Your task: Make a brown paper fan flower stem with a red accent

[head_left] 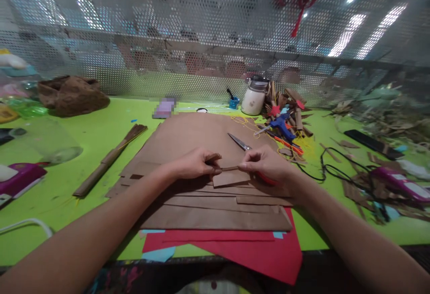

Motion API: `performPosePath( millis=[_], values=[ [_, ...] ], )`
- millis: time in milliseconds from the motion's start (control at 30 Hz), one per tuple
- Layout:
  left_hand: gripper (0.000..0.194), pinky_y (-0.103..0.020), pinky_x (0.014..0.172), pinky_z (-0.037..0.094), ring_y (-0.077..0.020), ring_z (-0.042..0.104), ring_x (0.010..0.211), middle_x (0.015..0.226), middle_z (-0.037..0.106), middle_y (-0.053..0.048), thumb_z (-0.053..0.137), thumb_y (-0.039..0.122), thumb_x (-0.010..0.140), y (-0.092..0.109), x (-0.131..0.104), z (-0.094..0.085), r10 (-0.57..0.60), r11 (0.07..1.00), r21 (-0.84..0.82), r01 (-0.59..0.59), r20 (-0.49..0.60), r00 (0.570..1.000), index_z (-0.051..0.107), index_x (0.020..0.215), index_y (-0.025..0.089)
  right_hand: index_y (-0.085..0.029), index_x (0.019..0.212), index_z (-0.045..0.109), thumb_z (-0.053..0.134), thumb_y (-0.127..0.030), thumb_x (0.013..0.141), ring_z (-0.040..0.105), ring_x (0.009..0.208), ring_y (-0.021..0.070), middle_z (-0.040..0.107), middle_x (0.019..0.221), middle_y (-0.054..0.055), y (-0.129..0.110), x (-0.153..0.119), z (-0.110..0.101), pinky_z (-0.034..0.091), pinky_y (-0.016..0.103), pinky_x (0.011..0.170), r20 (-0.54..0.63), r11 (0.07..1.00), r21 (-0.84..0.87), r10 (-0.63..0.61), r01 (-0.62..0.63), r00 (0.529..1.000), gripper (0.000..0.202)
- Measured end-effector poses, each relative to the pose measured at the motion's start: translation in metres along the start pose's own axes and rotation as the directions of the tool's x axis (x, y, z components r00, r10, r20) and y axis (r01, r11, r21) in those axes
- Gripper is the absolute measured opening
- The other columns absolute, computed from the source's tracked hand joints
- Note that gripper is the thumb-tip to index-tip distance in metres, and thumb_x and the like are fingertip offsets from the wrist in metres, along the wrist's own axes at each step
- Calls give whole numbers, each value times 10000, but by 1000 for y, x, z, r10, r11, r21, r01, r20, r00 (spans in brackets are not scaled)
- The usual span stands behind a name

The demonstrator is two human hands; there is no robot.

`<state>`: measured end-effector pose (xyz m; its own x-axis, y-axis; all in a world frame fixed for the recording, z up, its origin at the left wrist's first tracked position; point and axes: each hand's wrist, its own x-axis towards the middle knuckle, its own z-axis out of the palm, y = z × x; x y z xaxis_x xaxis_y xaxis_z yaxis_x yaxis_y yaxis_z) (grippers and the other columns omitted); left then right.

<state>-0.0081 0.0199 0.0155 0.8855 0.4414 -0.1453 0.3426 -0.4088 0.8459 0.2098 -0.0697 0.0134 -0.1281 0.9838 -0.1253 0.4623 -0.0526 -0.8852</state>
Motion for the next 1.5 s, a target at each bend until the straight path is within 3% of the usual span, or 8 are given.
performPosePath(
  millis=[300, 467, 567, 667, 800, 1000, 1233, 1500],
  values=[
    [257, -225, 542, 388, -102, 524, 547, 601, 576, -10, 598, 365, 715, 0, -5, -7, 10, 986, -168, -11, -2, 1000, 578, 732, 109, -123, 744, 626, 577, -374, 750, 473, 493, 74, 533, 545, -13, -2, 4, -4, 382, 197, 489, -43, 981, 184, -52, 59, 998, 256],
    [302, -206, 540, 363, -82, 500, 556, 626, 575, -2, 664, 377, 659, 7, -12, -7, -29, 932, -362, 4, -64, 998, 574, 774, 112, -187, 1047, 604, 631, -298, 727, 577, 760, 121, 623, 892, 35, -6, 3, -2, 457, 247, 692, 19, 904, 374, -231, 207, 973, 340],
    [304, -189, 497, 326, -66, 457, 525, 607, 553, 12, 687, 371, 634, 14, -14, -1, -19, 892, -452, 20, 8, 1000, 591, 749, 106, -189, 1014, 641, 672, -260, 696, 573, 879, 157, 611, 991, 57, -14, -1, 3, 450, 278, 767, 158, 868, 394, -388, 302, 908, 327],
    [289, -186, 470, 298, -64, 441, 502, 588, 566, -6, 658, 371, 668, 21, -14, 9, 71, 863, -506, 12, 145, 987, 607, 731, 94, -159, 854, 692, 677, -267, 698, 575, 832, 160, 621, 908, 64, -19, -5, 8, 453, 291, 757, 138, 831, 392, -478, 396, 867, 190],
    [306, -194, 509, 341, -86, 495, 563, 679, 614, -43, 647, 383, 678, 20, -11, 11, 98, 851, -525, -19, 123, 988, 620, 775, 94, -150, 879, 660, 624, -291, 753, 586, 757, 155, 644, 831, 51, -15, -6, 9, 468, 302, 723, 51, 861, 395, -369, 321, 928, 192],
    [351, -188, 491, 338, -65, 446, 539, 734, 594, -16, 544, 445, 743, 11, -4, -3, -18, 953, -292, -83, -325, 945, 618, 886, 133, -149, 950, 653, 492, -338, 831, 573, 740, 142, 653, 843, 20, -19, -1, 6, 439, 242, 673, 149, 962, -22, -265, 271, 953, 275],
    [217, -206, 559, 371, -104, 500, 619, 662, 594, -3, 524, 294, 732, -1, 4, 6, 184, 979, 137, -150, -292, 939, 646, 764, 118, -134, 884, 686, 483, -322, 809, 559, 686, 141, 647, 730, 2, -22, 14, 15, 415, 229, 619, 74, 905, -330, -258, 268, 963, 287],
    [346, -218, 475, 334, -97, 430, 497, 552, 524, 2, 614, 434, 640, -33, 10, -5, -92, 992, 43, 116, -361, 928, 638, 721, 98, -165, 794, 687, 537, -230, 785, 555, 697, 137, 634, 735, 42, -6, 23, 20, 420, 246, 658, -20, 794, -461, -455, 396, 890, 164]
  ],
)
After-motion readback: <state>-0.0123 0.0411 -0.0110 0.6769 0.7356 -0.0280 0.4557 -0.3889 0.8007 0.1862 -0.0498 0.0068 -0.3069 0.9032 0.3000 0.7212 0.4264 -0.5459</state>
